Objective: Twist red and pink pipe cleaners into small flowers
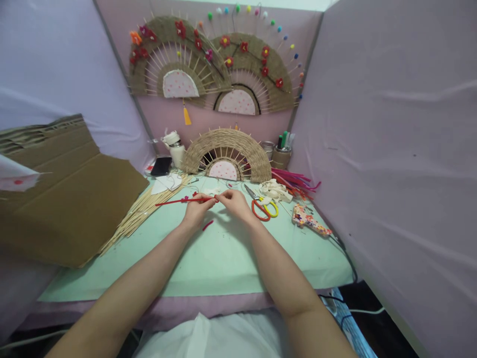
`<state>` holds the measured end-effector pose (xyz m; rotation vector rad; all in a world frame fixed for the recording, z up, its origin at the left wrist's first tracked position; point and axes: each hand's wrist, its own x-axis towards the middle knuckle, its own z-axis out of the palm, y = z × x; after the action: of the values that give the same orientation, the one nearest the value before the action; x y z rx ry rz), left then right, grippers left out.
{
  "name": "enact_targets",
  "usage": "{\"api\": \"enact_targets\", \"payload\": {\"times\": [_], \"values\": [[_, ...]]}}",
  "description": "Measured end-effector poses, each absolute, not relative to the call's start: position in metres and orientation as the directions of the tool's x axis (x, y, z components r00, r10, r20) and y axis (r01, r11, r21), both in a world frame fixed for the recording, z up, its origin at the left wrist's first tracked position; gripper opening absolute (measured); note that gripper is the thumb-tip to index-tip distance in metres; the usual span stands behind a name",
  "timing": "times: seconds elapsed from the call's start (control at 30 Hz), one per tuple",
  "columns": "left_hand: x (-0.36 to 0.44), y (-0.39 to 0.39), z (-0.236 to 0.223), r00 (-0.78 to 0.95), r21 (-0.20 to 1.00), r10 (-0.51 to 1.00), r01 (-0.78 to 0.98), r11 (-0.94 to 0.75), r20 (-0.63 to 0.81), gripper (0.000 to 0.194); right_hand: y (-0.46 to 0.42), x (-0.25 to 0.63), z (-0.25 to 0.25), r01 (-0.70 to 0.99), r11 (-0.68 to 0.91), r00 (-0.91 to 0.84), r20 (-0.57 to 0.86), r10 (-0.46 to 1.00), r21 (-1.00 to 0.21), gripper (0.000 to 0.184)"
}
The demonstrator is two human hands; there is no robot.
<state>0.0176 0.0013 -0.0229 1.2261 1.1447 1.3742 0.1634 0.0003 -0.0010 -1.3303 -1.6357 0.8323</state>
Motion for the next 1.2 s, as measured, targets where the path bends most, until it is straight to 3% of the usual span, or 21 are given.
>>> {"api": "enact_targets", "payload": {"times": [0.27, 0.47, 0.63, 0.7, 0.8, 0.97, 1.1, 1.2], "values": [[0.02, -0.007, -0.021, -0.008, 0.941, 0.954, 0.165, -0.295, 0.3, 0.013, -0.004, 0.157, -0.002, 0.504, 0.309, -0.065, 0.321, 0.945, -0.806, 0.015], [0.02, 0.001, -0.023, -0.124, 0.981, 0.976, -0.055, -0.186, 0.178, 0.021, 0.0, 0.154, -0.005, 0.32, 0.231, -0.077, 0.218, 0.973, -0.919, 0.035], [0.016, 0.003, -0.02, 0.028, 0.972, 0.977, -0.109, -0.206, 0.21, 0.029, 0.004, 0.163, -0.004, 0.268, 0.221, -0.028, 0.222, 0.975, -0.938, 0.029], [0.009, 0.004, -0.014, 0.116, 0.981, 0.98, -0.123, -0.147, 0.162, 0.033, 0.003, 0.171, 0.002, 0.291, 0.218, -0.085, 0.202, 0.976, -0.931, 0.027], [-0.004, 0.005, -0.004, 0.191, 0.995, 0.981, -0.104, 0.001, 0.019, 0.025, 0.0, 0.18, 0.009, 0.45, 0.318, -0.259, 0.219, 0.941, -0.834, 0.019], [-0.007, 0.001, -0.001, 0.393, 0.988, 0.918, 0.109, -0.109, 0.058, 0.023, -0.006, 0.176, 0.006, 0.654, 0.414, -0.375, 0.205, 0.904, -0.633, 0.013], [0.002, 0.003, -0.011, 0.298, 0.975, 0.949, 0.159, -0.154, 0.101, 0.02, -0.006, 0.17, 0.001, 0.683, 0.442, -0.354, 0.266, 0.897, -0.582, 0.012], [0.007, 0.005, -0.018, 0.127, 0.994, 0.987, 0.05, -0.101, 0.094, 0.025, -0.004, 0.167, 0.001, 0.67, 0.413, -0.227, 0.359, 0.905, -0.617, 0.015]]}}
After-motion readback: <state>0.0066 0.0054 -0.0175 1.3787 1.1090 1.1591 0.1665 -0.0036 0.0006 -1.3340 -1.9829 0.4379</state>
